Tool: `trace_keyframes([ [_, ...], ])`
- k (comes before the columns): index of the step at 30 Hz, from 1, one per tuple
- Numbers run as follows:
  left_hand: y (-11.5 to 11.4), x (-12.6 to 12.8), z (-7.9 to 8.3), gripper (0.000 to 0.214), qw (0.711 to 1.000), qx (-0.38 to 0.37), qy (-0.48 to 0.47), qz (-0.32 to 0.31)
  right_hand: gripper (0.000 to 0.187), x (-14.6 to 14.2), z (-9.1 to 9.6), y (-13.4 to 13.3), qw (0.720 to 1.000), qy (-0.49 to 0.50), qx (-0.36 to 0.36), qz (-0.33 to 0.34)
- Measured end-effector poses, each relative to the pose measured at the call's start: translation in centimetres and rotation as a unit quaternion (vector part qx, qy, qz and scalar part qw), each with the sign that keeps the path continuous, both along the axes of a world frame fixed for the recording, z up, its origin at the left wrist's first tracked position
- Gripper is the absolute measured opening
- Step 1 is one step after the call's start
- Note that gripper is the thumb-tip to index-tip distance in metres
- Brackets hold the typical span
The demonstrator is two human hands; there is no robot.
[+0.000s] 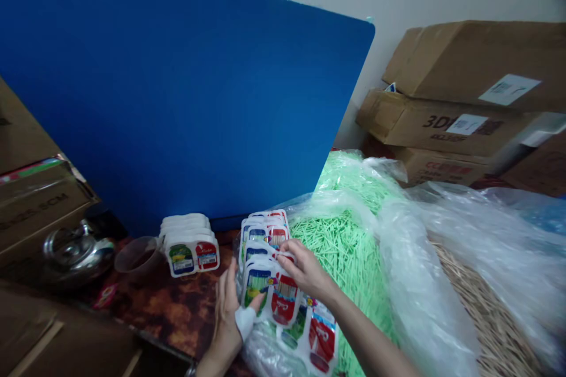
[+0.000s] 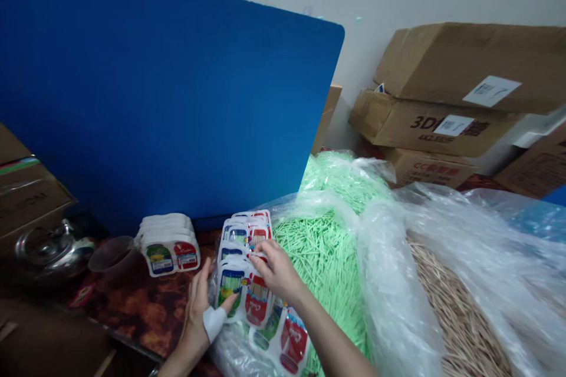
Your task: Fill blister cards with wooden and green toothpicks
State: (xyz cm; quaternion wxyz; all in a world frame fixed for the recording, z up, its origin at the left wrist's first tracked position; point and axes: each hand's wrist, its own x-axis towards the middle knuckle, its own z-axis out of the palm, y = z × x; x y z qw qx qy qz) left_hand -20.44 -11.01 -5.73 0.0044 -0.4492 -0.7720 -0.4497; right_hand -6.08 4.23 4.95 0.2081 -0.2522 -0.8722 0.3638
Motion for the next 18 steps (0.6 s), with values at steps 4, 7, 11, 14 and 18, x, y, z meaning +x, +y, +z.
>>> trace_keyframes([
  [4,-1.3,-0.9,0.3,0.114,0.986,0.024,-0.106,-0.124,0.011,2.0,1.1,-2.8,0.988,0.032,-0.081,0.129],
  [7,-1.7,-1.7,1.1,0.106,0.957,0.003,-0.154,-0.246,0.008,3.2,1.0,-3.8,0.983,0.026,-0.106,0.15],
  [11,-1.4,-2.2,2.1,0.061,0.952,-0.045,-0.131,-0.272,0.063,5.1,-1.6,-3.6,0.959,0.059,-0.236,0.146],
  [14,-1.1,-2.5,2.0,0.055,0.957,-0.036,-0.096,-0.27,0.107,5.6,-4.5,-4.3,0.968,0.076,-0.218,0.095],
  [18,-0.7,-2.4,2.3,0.046,0.963,-0.017,-0.045,-0.265,0.084,3.8,-5.6,-6.0,0.965,0.145,-0.216,-0.029],
])
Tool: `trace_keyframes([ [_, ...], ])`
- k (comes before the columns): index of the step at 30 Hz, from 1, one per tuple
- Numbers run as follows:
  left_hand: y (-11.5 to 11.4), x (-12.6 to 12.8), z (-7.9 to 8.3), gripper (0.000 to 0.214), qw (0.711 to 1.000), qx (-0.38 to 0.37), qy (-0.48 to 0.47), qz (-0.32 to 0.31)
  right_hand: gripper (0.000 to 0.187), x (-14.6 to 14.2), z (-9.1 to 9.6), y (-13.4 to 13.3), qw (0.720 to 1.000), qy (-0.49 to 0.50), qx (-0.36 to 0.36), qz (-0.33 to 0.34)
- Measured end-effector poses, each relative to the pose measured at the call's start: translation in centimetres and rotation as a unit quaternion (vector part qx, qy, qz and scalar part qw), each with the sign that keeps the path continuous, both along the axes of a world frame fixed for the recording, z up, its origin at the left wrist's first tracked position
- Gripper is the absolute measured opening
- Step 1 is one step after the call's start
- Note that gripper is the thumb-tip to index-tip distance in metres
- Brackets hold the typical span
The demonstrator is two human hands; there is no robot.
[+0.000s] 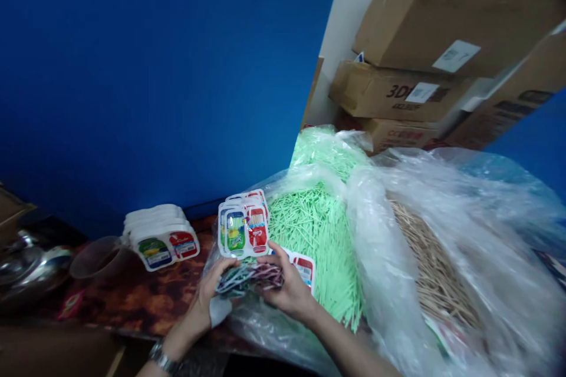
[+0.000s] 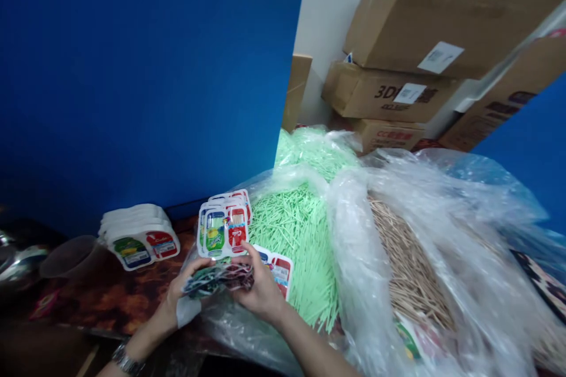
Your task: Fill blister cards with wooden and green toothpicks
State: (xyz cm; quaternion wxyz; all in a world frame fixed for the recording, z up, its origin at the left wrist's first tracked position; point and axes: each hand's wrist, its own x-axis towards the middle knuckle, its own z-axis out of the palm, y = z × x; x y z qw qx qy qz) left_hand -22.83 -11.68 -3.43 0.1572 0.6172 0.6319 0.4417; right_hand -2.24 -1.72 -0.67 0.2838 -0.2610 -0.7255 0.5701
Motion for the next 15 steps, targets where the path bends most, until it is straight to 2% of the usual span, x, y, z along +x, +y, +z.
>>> trace_keyframes([
  [2,0.3,0.6,1.3,0.037,1.0,-0.002,-0.004,0.004,0.071,-0.3,1.5,-0.4,0.999,0.036,-0.019,-0.019],
  [5,0.9,2.4,4.1,0.043,0.999,0.026,-0.02,-0.005,0.078,1.6,4.5,-0.5,0.996,0.073,-0.002,-0.052],
  [7,1.3,4.0,5.3,0.047,0.997,0.059,-0.025,-0.042,0.079,3.9,5.4,-0.4,0.993,0.08,0.027,-0.078],
  [8,1.5,4.8,5.4,0.048,0.996,0.068,-0.031,-0.055,0.077,5.1,5.2,-0.3,0.993,0.069,0.04,-0.084],
  [10,1.8,6.2,4.7,0.053,0.995,0.035,-0.056,-0.074,0.078,7.2,3.8,-0.3,0.994,0.03,0.069,-0.08],
  [12,1.9,7.2,3.2,0.064,0.994,-0.025,-0.071,-0.084,0.084,8.4,1.6,-0.3,0.993,-0.016,0.098,-0.066],
  [15,2.0,7.7,1.0,0.068,0.994,-0.043,-0.067,-0.081,0.094,8.9,-1.0,-0.1,0.988,-0.045,0.133,-0.068],
])
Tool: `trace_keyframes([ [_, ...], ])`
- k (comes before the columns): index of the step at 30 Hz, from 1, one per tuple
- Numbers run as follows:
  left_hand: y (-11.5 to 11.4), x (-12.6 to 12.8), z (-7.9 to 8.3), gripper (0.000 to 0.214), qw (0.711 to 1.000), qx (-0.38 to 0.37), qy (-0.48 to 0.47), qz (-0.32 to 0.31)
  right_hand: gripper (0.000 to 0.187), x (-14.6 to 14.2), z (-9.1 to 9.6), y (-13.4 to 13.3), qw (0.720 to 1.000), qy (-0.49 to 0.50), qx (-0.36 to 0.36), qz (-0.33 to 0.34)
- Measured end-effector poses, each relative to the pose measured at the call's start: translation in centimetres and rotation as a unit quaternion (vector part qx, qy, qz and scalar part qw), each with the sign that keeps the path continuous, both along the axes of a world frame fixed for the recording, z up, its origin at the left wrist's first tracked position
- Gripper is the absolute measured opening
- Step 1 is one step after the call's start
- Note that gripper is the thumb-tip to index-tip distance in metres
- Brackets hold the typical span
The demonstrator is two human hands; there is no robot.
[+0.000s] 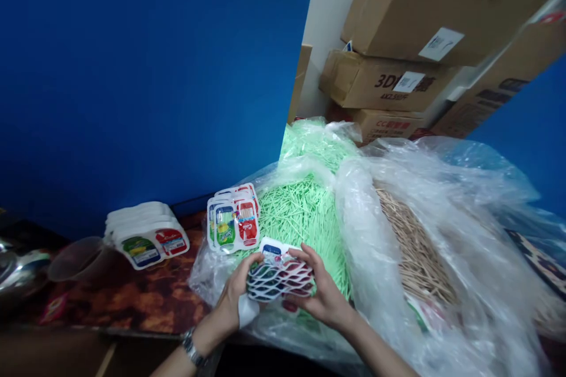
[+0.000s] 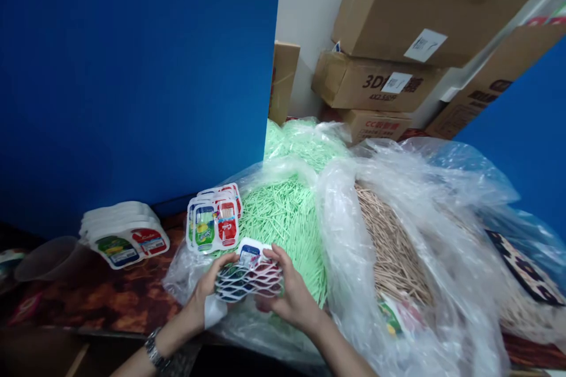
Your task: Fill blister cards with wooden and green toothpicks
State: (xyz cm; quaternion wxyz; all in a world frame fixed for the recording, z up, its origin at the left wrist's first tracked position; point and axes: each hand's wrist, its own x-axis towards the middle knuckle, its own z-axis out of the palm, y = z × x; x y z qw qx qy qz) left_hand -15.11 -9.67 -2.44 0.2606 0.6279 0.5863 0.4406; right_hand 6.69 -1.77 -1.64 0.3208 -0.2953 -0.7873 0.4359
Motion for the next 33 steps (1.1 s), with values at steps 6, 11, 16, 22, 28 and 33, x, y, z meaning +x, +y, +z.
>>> trace_keyframes([
  [6,0.3,-0.1,0.0,0.057,1.0,0.018,0.01,-0.002,0.077,-0.9,0.3,0.6,0.999,0.024,0.046,-0.001],
  [11,-0.2,0.0,0.4,0.054,0.996,0.086,0.035,-0.014,0.068,-0.3,1.3,0.5,0.99,0.048,0.13,0.004],
  [16,-0.4,0.0,-0.7,0.07,0.999,0.01,0.03,-0.024,0.09,0.5,-0.4,0.6,0.992,0.002,0.121,0.03],
  [22,0.5,0.1,-0.9,0.058,1.0,0.014,0.003,-0.006,0.079,-0.2,-0.4,1.2,0.994,0.002,0.112,0.018],
  [28,0.3,0.5,-0.1,0.049,0.999,0.049,0.0,0.021,0.062,-0.5,1.4,0.9,0.991,0.022,0.127,-0.025],
  [33,-0.1,0.7,-1.9,0.061,0.999,0.031,0.007,-0.01,0.071,0.4,0.2,1.0,0.989,-0.025,0.142,0.024],
])
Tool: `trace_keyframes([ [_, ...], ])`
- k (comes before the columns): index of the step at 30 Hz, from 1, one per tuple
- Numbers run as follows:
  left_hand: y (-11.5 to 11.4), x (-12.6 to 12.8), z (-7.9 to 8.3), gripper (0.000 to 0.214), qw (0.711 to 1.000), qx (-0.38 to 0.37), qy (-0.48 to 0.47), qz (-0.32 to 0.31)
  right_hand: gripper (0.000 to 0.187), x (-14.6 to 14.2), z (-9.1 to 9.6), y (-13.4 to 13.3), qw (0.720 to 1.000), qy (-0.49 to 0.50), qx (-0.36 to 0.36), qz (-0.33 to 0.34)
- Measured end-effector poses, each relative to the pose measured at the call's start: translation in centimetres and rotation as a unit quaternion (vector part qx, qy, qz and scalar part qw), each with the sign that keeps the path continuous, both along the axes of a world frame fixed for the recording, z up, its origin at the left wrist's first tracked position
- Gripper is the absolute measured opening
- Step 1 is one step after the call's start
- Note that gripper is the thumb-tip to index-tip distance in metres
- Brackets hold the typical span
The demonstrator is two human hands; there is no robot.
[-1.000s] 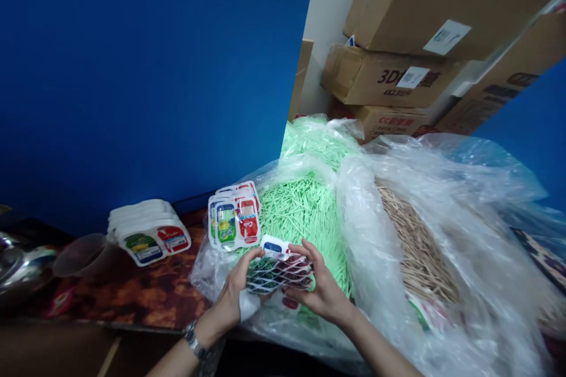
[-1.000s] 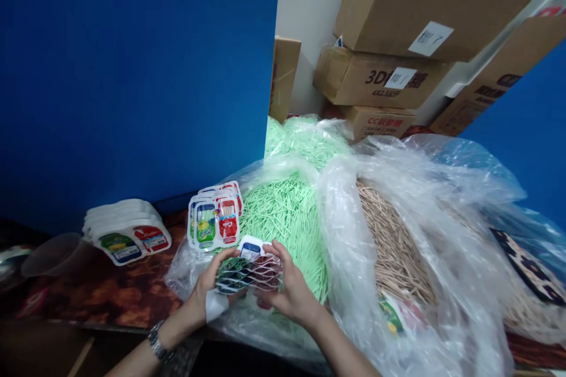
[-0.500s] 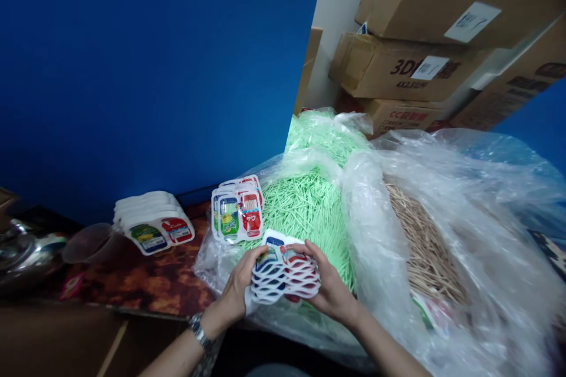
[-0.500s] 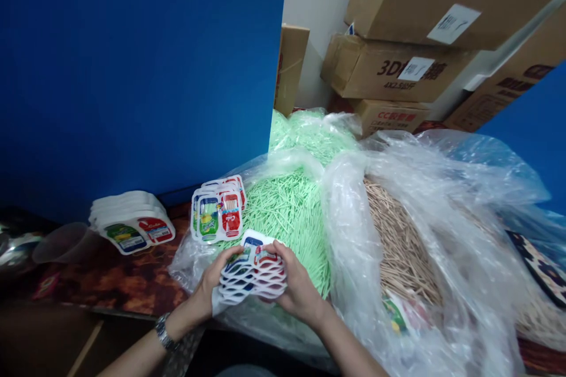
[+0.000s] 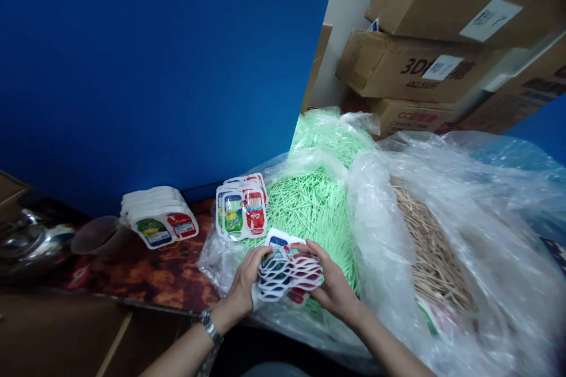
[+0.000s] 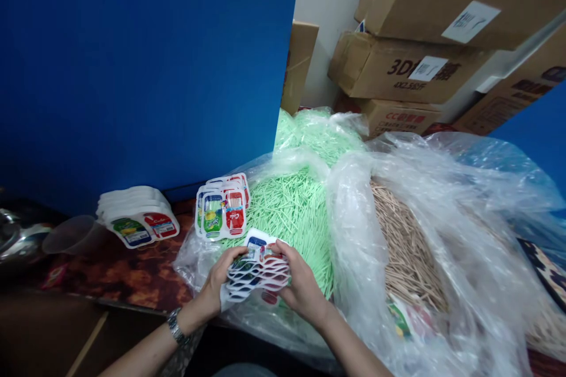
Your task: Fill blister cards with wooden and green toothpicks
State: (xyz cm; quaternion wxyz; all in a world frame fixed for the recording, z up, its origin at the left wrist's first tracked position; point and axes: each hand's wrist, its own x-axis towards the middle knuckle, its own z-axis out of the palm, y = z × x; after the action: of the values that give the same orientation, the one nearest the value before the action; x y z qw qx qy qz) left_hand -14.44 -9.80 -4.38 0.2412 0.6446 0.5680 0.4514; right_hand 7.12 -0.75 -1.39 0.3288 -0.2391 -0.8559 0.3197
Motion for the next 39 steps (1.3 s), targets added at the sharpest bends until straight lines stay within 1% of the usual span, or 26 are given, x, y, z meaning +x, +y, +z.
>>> trace_keyframes([
  [2,0.1,0.0,-0.5,0.057,1.0,0.004,-0.008,0.001,0.076,0.2,0.4,0.1,0.999,-0.022,0.025,-0.014],
  [3,0.2,0.0,-0.6,0.055,1.0,0.008,-0.013,0.004,0.078,0.2,1.0,0.1,0.998,-0.034,0.056,-0.025],
  [5,0.4,0.0,-0.4,0.051,1.0,0.011,-0.022,0.006,0.078,0.1,2.5,-0.1,0.987,-0.052,0.147,-0.034],
  [7,0.5,0.1,0.2,0.049,1.0,0.01,-0.028,0.005,0.067,-0.3,4.1,-0.7,0.969,-0.066,0.239,-0.024],
  [9,0.5,0.1,0.8,0.046,0.999,0.01,-0.034,0.001,0.053,-0.8,5.2,-1.3,0.949,-0.092,0.302,-0.002],
  [11,0.5,0.1,1.2,0.043,0.999,0.011,-0.038,-0.005,0.046,-1.4,5.7,-1.9,0.932,-0.122,0.341,0.021],
  [13,0.3,0.1,1.3,0.04,0.999,0.01,-0.039,-0.006,0.045,-1.8,5.7,-2.2,0.919,-0.143,0.364,0.04],
  [18,0.2,0.2,1.2,0.043,0.999,0.023,-0.037,-0.01,0.044,-2.1,5.3,-2.1,0.903,-0.156,0.393,0.073],
  [21,0.4,0.3,1.4,0.042,0.999,0.033,-0.037,-0.003,0.04,-2.2,5.0,-2.2,0.907,-0.159,0.381,0.078],
  [24,0.6,0.3,1.6,0.039,0.999,0.029,-0.033,-0.003,0.028,-2.7,4.8,-2.5,0.92,-0.163,0.353,0.044],
  [27,0.5,0.3,1.7,0.042,0.999,0.026,-0.026,-0.009,0.018,-3.4,5.3,-2.8,0.925,-0.167,0.34,-0.004],
  [29,0.4,0.3,1.7,0.044,0.999,0.032,-0.025,-0.011,0.02,-3.7,5.8,-3.1,0.923,-0.173,0.344,-0.007],
  [31,0.3,0.3,1.7,0.044,0.999,0.038,-0.024,-0.015,0.023,-3.9,6.1,-3.4,0.921,-0.18,0.346,0.006],
  [33,0.3,0.3,1.6,0.044,0.999,0.038,-0.021,-0.021,0.024,-4.1,6.2,-3.7,0.923,-0.189,0.336,0.01],
  [36,0.7,0.1,1.0,0.046,0.999,0.048,-0.009,-0.015,0.021,-4.4,6.1,-3.7,0.925,-0.201,0.322,0.004],
  [39,0.6,-0.5,-0.3,0.047,0.997,0.071,0.007,-0.004,0.017,-4.4,6.5,-3.0,0.92,-0.209,0.332,0.012],
])
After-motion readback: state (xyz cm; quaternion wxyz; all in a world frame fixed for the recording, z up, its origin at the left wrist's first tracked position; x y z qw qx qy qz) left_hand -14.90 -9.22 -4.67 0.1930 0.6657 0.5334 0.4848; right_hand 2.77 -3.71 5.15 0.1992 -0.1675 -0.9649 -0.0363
